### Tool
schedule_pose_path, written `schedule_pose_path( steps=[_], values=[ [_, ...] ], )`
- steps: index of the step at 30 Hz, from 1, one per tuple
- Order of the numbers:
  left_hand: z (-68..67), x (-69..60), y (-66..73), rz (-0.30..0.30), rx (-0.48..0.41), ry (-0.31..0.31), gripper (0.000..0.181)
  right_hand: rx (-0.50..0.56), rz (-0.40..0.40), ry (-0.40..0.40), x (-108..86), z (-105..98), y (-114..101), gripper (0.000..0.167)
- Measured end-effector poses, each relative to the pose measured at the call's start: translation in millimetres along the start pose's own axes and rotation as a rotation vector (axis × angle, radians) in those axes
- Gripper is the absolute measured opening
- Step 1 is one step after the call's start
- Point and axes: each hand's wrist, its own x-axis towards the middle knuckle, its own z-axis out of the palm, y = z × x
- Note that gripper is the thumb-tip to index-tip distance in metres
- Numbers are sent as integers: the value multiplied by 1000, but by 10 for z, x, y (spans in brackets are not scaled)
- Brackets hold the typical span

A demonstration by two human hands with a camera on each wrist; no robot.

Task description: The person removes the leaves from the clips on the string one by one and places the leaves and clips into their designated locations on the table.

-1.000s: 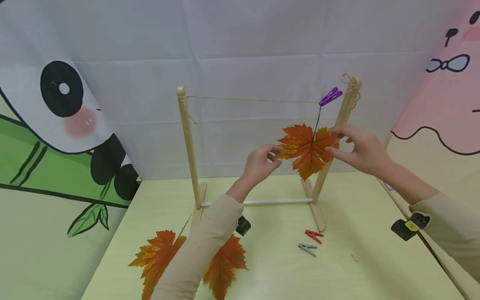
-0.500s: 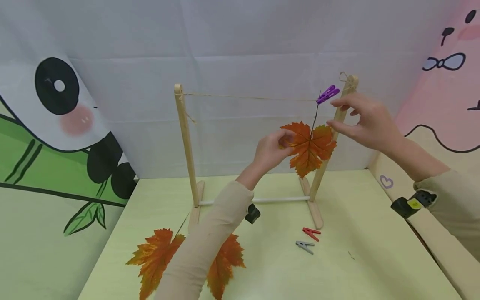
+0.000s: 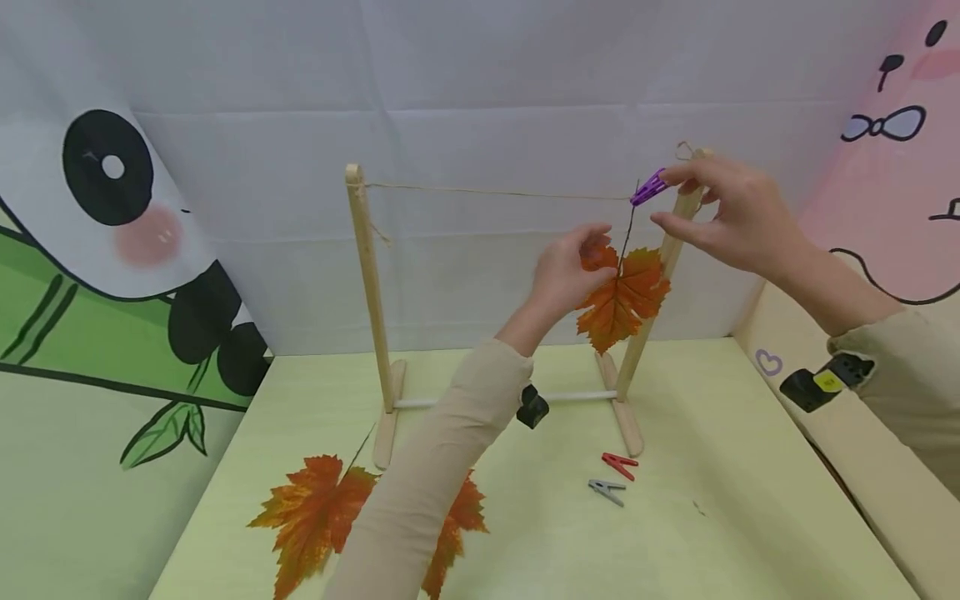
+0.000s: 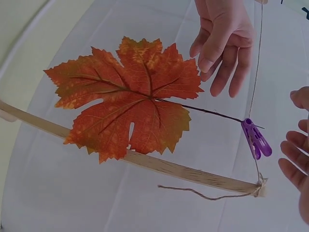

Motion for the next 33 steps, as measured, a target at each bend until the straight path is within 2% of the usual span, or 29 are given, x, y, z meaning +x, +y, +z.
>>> schedule_pose_path(
  steps=[4,8,13,15,18,24,27,33],
  values=[
    [92,53,36,-24,-14,9,52,-13,14,-8,27,-12,11,38],
    [164,101,36,-67,-39,-8,54,-20,34,-13,30,-21,29,38],
    [239,122,6,-111,-185,5,55,-7,36,4,39,-17,57,37],
    [266,116,-4,-107,-243,11,53,-1,43,11,37,-14,63,38],
    [301,103,0,-93,-281,21,48,1,62,13,28,-12,69,41],
    [375,104,18,-95,-276,59,35,14,115,28,27,-1,101,44],
    [391,111,14,-99,-240,59,33,19,140,29,22,22,127,43],
    [404,100,8,-62,-215,91,27,24,178,17,3,67,190,41]
  ],
)
